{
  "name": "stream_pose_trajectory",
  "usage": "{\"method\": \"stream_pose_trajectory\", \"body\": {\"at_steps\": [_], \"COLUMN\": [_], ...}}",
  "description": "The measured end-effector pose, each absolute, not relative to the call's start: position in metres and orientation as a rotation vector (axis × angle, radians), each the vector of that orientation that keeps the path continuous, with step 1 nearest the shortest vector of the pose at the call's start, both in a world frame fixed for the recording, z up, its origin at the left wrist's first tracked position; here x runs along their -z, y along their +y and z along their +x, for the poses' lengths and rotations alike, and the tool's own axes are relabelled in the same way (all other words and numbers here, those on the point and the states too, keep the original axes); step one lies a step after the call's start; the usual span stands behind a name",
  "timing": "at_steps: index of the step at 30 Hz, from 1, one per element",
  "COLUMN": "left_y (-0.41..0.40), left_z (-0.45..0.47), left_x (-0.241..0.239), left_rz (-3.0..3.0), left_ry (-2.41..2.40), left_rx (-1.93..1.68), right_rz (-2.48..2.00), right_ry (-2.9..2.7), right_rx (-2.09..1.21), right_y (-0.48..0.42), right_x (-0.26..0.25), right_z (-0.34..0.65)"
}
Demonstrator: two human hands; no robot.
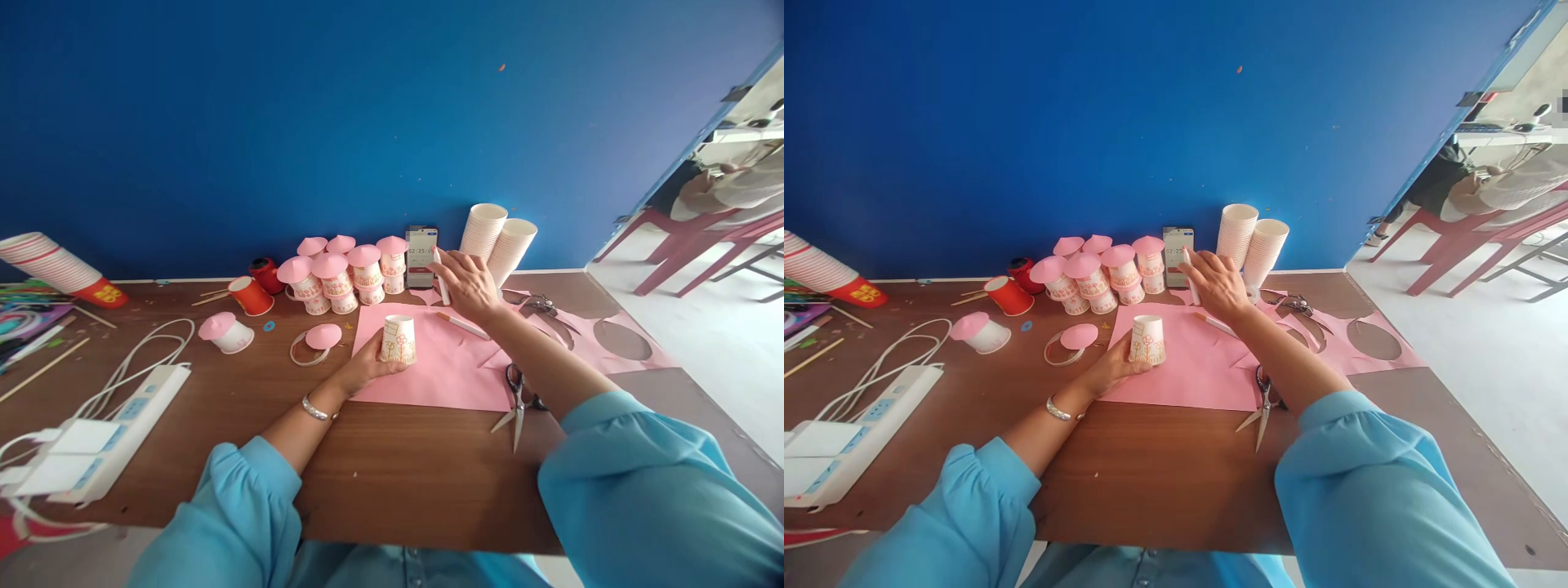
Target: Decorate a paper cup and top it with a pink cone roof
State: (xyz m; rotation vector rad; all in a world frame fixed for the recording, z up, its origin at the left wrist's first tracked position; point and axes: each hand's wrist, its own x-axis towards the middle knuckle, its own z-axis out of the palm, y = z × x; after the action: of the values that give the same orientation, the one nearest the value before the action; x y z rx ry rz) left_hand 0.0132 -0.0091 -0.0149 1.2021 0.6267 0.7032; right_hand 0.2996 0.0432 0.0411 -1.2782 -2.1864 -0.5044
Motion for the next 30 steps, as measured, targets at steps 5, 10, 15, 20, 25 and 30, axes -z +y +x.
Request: {"method": "stream_pose_trajectory", "body": {"at_steps": [5,10,15,20,25,30], "left_y": [-0.007,-0.008,-0.01,-0.011,-0.011,-0.013], "left_z": [0.013,0.013,0.014,0.015,0.015,0.013], "left_x": [0.016,0.015,0.013,0.012,0.014,0.012], "left_rz": [1.215,1.227,1.23,1.215,1.191,1.227], "left_ry": [0.628,0.641,0.642,0.644,0.585,0.568], "left_rx": [-0.709,-0.713,-0.741,-0.777,-0.782,-0.767], "right_rz": [-1.172,-1.11,-1.14,-1.126,-1.081,-1.056], "right_ry": [-1.937,-1.822,-1.838,-1.849,-1.833,-1.806], "right_rx": [0.261,-0.098,-0.262,-0.394,-0.438,-0.47], "right_y": [0.0,-0.035,-0.058,-0.07,-0.074,-0.074], "right_x": [-0.028,-0.011,-0.001,0.003,0.013,0.022], "right_z": [0.269,0.24,0.229,0.225,0.22,0.22]}}
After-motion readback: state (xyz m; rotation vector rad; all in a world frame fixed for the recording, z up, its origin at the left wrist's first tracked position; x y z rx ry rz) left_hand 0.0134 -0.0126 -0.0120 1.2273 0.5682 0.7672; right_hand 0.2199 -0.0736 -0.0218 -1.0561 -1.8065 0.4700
